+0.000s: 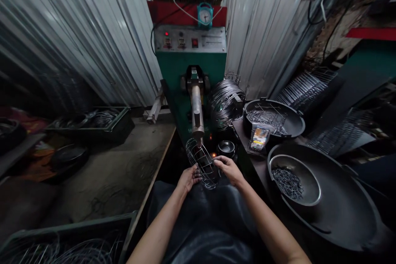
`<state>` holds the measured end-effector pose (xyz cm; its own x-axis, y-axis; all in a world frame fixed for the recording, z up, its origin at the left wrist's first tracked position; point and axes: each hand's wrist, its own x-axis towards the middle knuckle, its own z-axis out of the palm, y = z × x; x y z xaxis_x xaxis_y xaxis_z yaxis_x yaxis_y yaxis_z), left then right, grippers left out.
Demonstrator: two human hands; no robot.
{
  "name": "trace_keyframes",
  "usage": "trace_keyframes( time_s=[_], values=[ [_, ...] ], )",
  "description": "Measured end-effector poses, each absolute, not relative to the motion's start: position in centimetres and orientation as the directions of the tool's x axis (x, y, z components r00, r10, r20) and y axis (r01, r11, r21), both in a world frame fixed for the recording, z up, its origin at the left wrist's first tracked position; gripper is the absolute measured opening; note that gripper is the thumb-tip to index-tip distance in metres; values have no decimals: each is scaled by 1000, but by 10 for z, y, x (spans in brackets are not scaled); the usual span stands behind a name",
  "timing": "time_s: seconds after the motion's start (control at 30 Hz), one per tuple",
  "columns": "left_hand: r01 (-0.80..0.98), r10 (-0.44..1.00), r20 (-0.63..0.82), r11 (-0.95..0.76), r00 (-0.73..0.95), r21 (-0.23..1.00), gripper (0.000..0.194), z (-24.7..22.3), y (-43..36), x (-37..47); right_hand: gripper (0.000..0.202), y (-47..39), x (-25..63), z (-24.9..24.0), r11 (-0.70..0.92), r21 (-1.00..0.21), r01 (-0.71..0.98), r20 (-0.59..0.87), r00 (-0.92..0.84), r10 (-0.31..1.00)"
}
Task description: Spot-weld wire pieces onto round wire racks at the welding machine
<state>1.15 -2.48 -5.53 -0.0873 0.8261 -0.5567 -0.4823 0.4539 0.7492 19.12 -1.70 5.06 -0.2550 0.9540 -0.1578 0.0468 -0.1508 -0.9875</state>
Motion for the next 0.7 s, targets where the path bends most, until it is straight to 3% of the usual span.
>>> trace_keyframes(
  time_s=[0.7],
  values=[
    [-581, 786, -616, 475, -59, 661, 26, -55, -17, 10, 26, 8, 178, 45, -88, -992, 92, -109, -252, 962]
  ],
)
